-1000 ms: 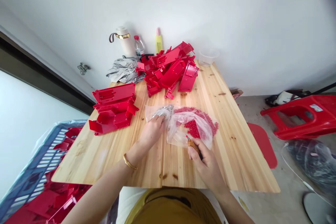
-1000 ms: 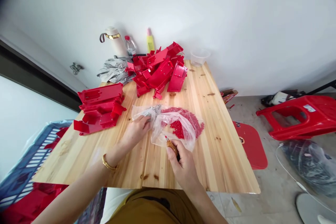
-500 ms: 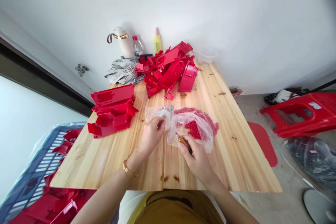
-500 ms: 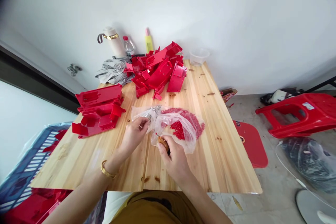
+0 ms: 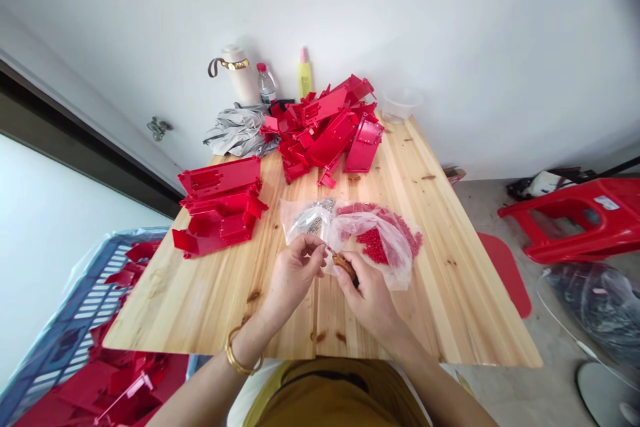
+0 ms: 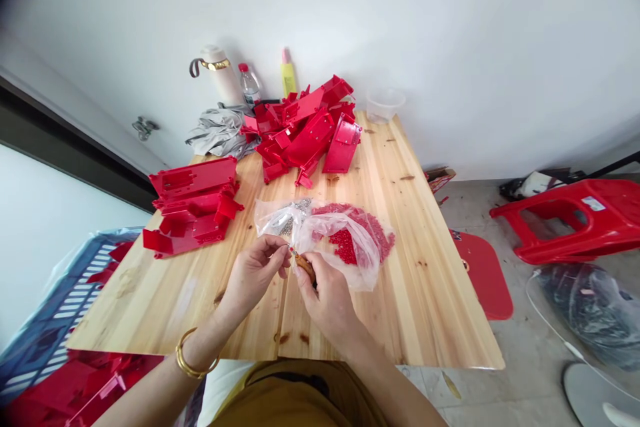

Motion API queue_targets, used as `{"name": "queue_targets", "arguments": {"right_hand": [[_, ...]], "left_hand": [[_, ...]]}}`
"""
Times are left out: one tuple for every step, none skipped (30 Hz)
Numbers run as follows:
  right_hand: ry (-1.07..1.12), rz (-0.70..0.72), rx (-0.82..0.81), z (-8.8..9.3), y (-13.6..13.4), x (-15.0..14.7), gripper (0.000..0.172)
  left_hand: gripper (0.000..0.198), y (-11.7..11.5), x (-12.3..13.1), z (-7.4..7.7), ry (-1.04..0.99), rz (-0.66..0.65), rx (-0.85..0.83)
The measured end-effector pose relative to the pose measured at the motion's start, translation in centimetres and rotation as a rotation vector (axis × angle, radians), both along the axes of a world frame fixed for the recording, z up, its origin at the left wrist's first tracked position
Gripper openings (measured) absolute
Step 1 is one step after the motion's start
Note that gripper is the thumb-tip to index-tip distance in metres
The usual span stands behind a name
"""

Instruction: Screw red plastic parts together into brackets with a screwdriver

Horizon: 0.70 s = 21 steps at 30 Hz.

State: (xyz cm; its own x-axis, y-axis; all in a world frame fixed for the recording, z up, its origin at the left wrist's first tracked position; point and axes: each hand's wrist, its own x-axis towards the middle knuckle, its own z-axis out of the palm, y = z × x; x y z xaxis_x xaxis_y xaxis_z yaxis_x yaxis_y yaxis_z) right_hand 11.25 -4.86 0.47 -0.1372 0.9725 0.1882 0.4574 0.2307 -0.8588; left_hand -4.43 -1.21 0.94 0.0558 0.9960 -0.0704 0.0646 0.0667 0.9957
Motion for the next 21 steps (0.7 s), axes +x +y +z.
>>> {"name": "queue_targets", "arguments": {"right_hand": [[-0.006,-0.003,0.002,-0.05,-0.04,0.03,0.016],[-0.011,-0.004,0.004,-0.11,-0.09,0.06,0.016],[-0.016,-0.006,0.007,-0.16,-0.13,0.08,0.017],[-0.022,-0.008,0.011,-0.20,-0.17,0.11,0.017],[-0.027,-0.010,0.018,-0.23,-0.21,0.13,0.018],[-0.034,-0.011,0.026,-0.25,-0.25,0.15,0.018],[-0.041,-0.014,0.035,-0.26,-0.27,0.17,0.017],[-0.047,-0.016,0.044,-0.27,-0.30,0.18,0.017],[-0.049,-0.017,0.051,-0.27,-0.31,0.20,0.017],[-0.049,-0.016,0.055,-0.28,-0.33,0.22,0.017],[-0.045,-0.015,0.059,-0.28,-0.33,0.24,0.017],[-0.040,-0.015,0.061,-0.28,-0.34,0.26,0.016],[-0.034,-0.016,0.062,-0.28,-0.35,0.29,0.016],[-0.030,-0.014,0.061,-0.28,-0.35,0.32,0.016],[-0.027,-0.015,0.060,-0.27,-0.35,0.35,0.016],[-0.027,-0.016,0.056,-0.27,-0.35,0.38,0.016],[-0.028,-0.018,0.051,-0.28,-0.35,0.42,0.016],[-0.029,-0.018,0.045,-0.29,-0.36,0.45,0.016],[-0.029,-0.019,0.043,-0.33,-0.37,0.48,0.016],[-0.028,-0.021,0.043,-0.38,-0.39,0.50,0.016],[-0.026,-0.024,0.044,-0.45,-0.42,0.51,0.017]], "left_hand": [[0.017,-0.10,0.04,-0.03,0.014,0.000,0.005],[0.017,-0.19,0.08,-0.06,0.030,-0.002,0.010],[0.016,-0.27,0.10,-0.10,0.045,-0.005,0.018],[0.015,-0.34,0.12,-0.14,0.058,-0.007,0.028],[0.015,-0.40,0.13,-0.20,0.066,-0.009,0.040],[0.015,-0.44,0.15,-0.28,0.070,-0.009,0.052],[0.015,-0.47,0.17,-0.36,0.072,-0.007,0.064],[0.015,-0.49,0.21,-0.44,0.071,-0.001,0.075],[0.015,-0.49,0.25,-0.52,0.070,0.008,0.084],[0.015,-0.49,0.30,-0.58,0.069,0.014,0.091],[0.015,-0.49,0.36,-0.63,0.067,0.018,0.096],[0.015,-0.48,0.43,-0.66,0.062,0.020,0.100],[0.015,-0.47,0.49,-0.68,0.057,0.021,0.103],[0.014,-0.47,0.56,-0.69,0.052,0.022,0.106],[0.014,-0.48,0.61,-0.69,0.051,0.024,0.110],[0.014,-0.50,0.66,-0.68,0.054,0.026,0.114],[0.013,-0.52,0.70,-0.66,0.063,0.030,0.121],[0.013,-0.56,0.72,-0.64,0.078,0.032,0.129],[0.012,-0.60,0.73,-0.60,0.100,0.033,0.141],[0.011,-0.63,0.73,-0.54,0.128,0.036,0.159],[0.010,-0.66,0.71,-0.46,0.163,0.037,0.185]]}}
